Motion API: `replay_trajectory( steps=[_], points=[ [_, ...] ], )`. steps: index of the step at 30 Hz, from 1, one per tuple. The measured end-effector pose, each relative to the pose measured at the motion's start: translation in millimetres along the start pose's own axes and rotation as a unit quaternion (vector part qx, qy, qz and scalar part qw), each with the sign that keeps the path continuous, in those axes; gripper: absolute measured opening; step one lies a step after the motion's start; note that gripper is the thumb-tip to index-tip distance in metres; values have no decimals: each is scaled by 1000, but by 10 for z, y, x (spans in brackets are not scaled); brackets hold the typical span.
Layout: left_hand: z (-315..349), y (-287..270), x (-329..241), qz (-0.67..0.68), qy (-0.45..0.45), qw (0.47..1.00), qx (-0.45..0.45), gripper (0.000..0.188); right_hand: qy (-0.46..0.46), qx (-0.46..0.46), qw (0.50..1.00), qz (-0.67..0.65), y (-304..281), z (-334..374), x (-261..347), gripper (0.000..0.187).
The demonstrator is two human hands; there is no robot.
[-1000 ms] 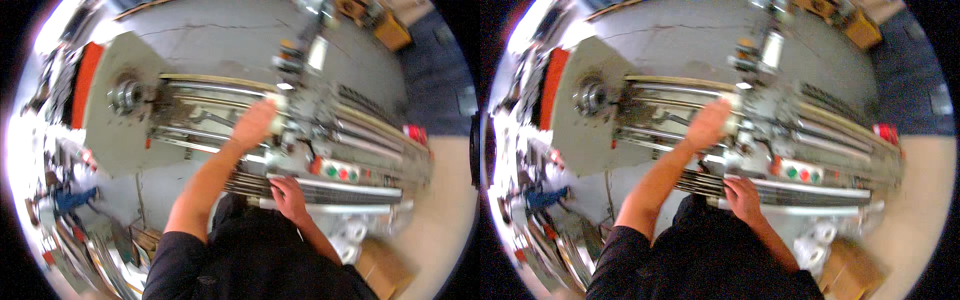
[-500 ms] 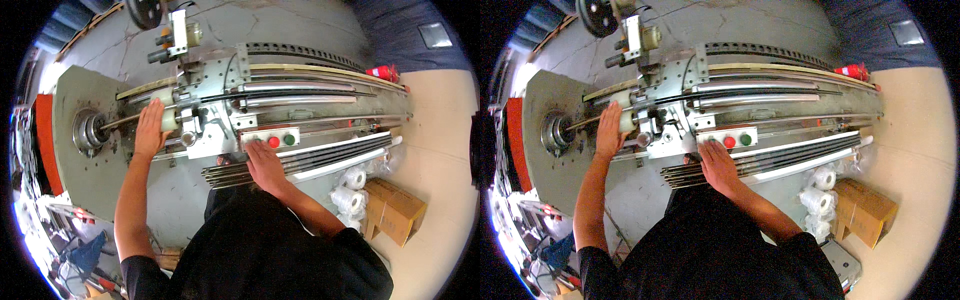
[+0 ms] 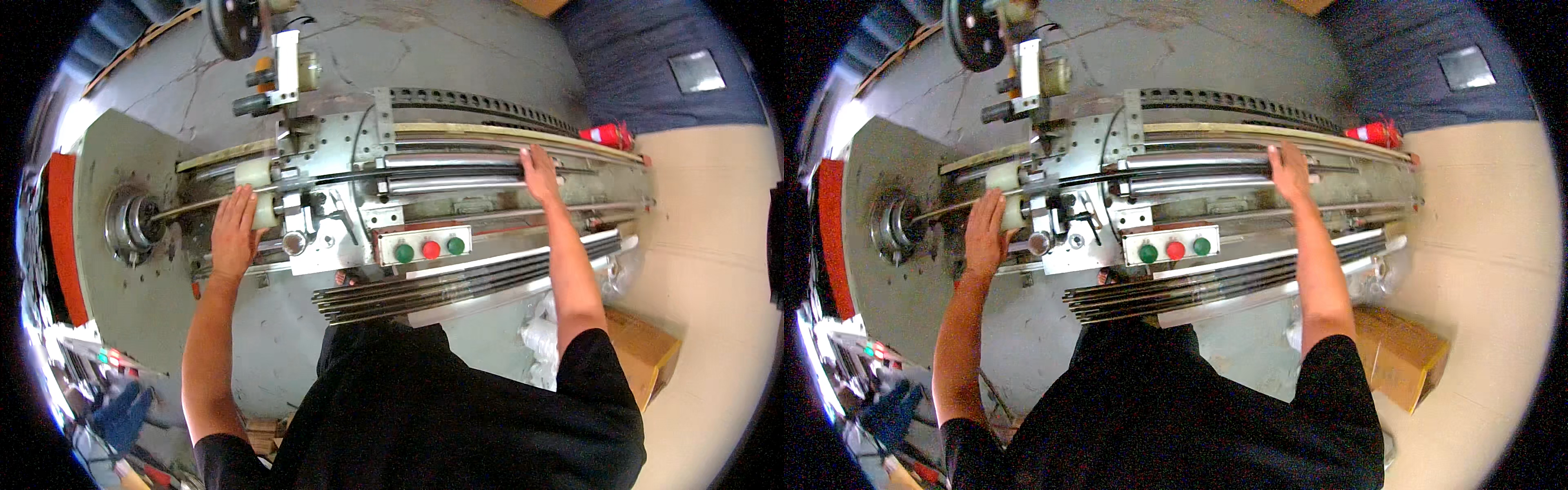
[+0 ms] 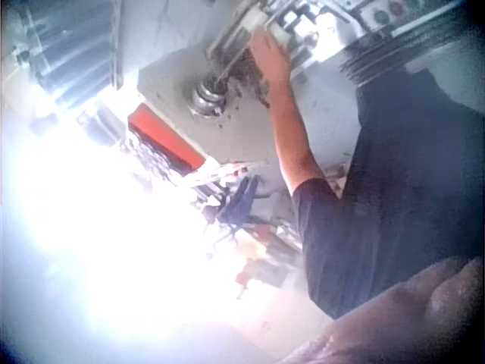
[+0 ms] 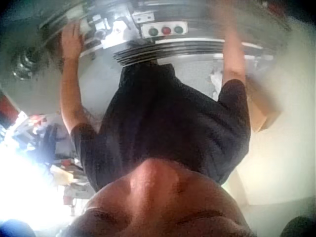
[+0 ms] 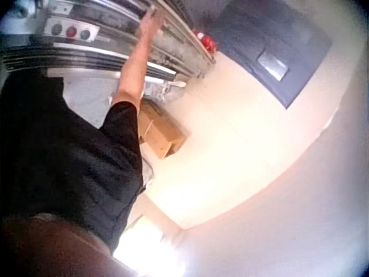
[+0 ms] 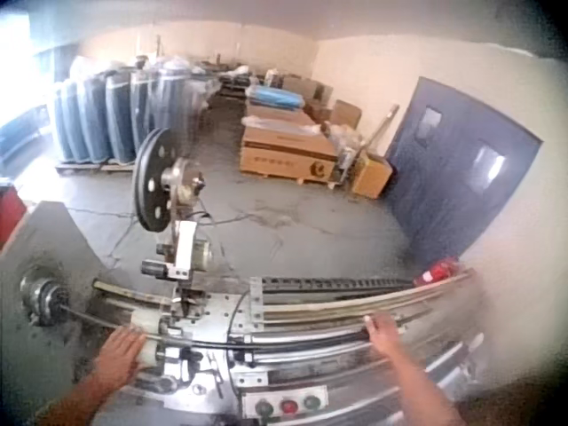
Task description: The person repeatedly feeds long metal rods through a wrapping machine, applies tape to each rod, and stacks the finished rods. The person also moves stacks of rods between the machine and a nearby table.
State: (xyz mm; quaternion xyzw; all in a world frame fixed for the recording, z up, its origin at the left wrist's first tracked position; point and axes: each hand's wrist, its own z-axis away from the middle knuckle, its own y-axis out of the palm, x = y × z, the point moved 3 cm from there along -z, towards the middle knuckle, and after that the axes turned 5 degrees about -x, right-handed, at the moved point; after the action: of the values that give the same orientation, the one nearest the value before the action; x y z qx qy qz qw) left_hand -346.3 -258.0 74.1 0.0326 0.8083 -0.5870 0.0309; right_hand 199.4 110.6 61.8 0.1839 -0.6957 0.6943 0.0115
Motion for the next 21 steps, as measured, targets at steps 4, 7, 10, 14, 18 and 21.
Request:
replay_trajectory(
  steps=[4, 7, 10, 14, 18, 21],
  points=[
    [-11, -26, 39, 22, -13, 1000, -10, 87, -29, 58, 996, 65, 175, -101, -287, 72],
    [-210, -291, 69, 20, -114, 992, -50, 90, -34, 29, 998, 44, 215, -94, -299, 70],
    [-91, -144, 357, -41, -162, 986, 26, 86, -44, 35, 997, 47, 228, -161, -225, 69],
    [-218, -111, 566, 11, -192, 981, -9, 40, -63, 19, 997, -43, 375, -206, -547, 57],
    [-279, 99, 703, -62, -219, 973, 46, 16, -91, -9, 995, 30, 593, -338, -1117, 63],
    [-131, 357, 738, -106, -205, 973, -3, 14, -62, -4, 998, 6, 590, -462, -981, 62]
  ],
)
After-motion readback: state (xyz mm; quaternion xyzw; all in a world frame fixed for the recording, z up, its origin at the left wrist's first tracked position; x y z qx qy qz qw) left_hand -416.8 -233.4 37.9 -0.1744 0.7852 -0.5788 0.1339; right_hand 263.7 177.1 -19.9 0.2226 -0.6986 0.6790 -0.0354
